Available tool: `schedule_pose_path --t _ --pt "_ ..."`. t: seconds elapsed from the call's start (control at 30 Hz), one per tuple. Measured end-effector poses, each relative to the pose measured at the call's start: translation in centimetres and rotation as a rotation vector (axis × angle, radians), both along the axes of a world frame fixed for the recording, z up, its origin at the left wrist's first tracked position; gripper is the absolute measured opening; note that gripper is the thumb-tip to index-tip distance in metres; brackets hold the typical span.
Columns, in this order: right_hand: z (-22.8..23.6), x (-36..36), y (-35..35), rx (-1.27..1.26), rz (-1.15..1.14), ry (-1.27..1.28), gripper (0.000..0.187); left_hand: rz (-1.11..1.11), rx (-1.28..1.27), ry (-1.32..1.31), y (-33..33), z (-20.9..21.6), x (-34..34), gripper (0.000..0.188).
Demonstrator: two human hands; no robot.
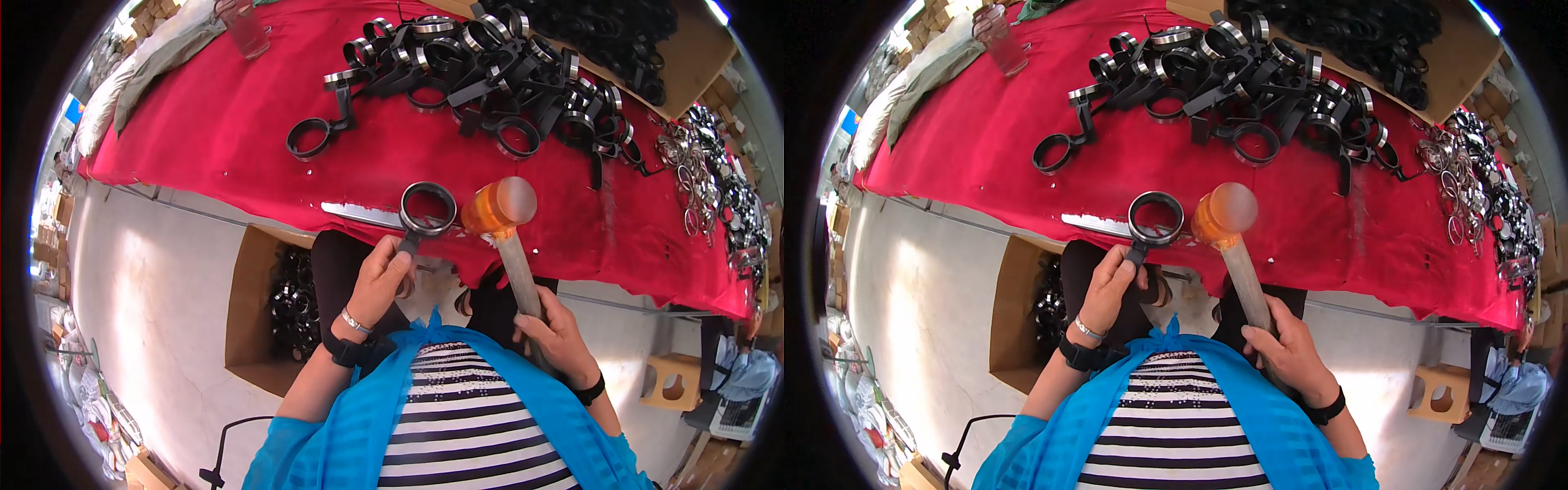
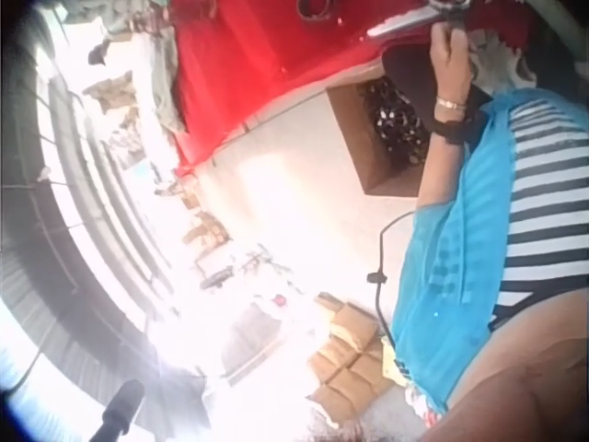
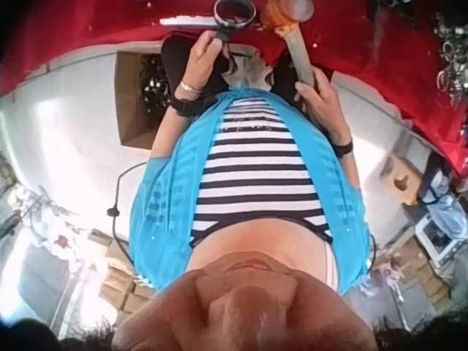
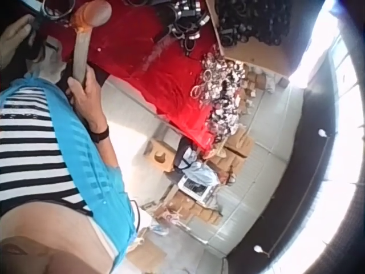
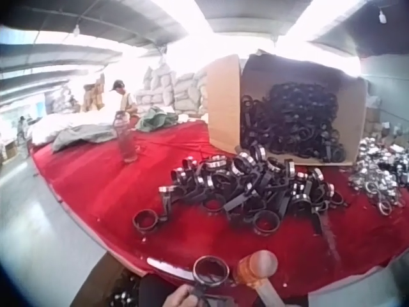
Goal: Manually assemble plastic and rubber components onto metal rings at a workbench.
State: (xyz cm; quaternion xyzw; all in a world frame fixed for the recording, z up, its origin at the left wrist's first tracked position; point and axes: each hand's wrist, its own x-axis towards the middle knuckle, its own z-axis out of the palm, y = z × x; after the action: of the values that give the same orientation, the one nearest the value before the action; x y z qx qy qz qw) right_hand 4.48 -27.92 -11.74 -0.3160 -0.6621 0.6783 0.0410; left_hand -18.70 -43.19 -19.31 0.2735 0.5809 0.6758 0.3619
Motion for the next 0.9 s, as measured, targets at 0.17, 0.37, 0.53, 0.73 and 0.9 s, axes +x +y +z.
schedule_pose_path --t 0.17,0.37,0.53,0.73,0.9 --pt "0.2 -0.1 -0.8 0.028 -0.023 -0.067 0.048 0.026 -0.017 0.052 0.9 -3.2 -1.1 0.024" --pt "3.3 -1.0 -1.4 0.175 0.044 0.137 0.055 0.063 0.020 0.117 1.0 -3.1 -0.1 0.027" --pt "1.2 -1.0 -1.6 0.292 0.116 -0.099 0.053 0.077 0.025 0.142 1.3 -3.2 0.2 0.028" --pt "3.8 -2.3 -1.2 0.172 -0.051 0.061 0.056 0.086 -0.004 0.137 1.1 -3.7 0.0 0.025" --pt "4.2 -6.0 -1.1 0.415 -0.034 0.097 0.053 0.093 0.013 0.149 1.1 -2.9 0.6 0.026"
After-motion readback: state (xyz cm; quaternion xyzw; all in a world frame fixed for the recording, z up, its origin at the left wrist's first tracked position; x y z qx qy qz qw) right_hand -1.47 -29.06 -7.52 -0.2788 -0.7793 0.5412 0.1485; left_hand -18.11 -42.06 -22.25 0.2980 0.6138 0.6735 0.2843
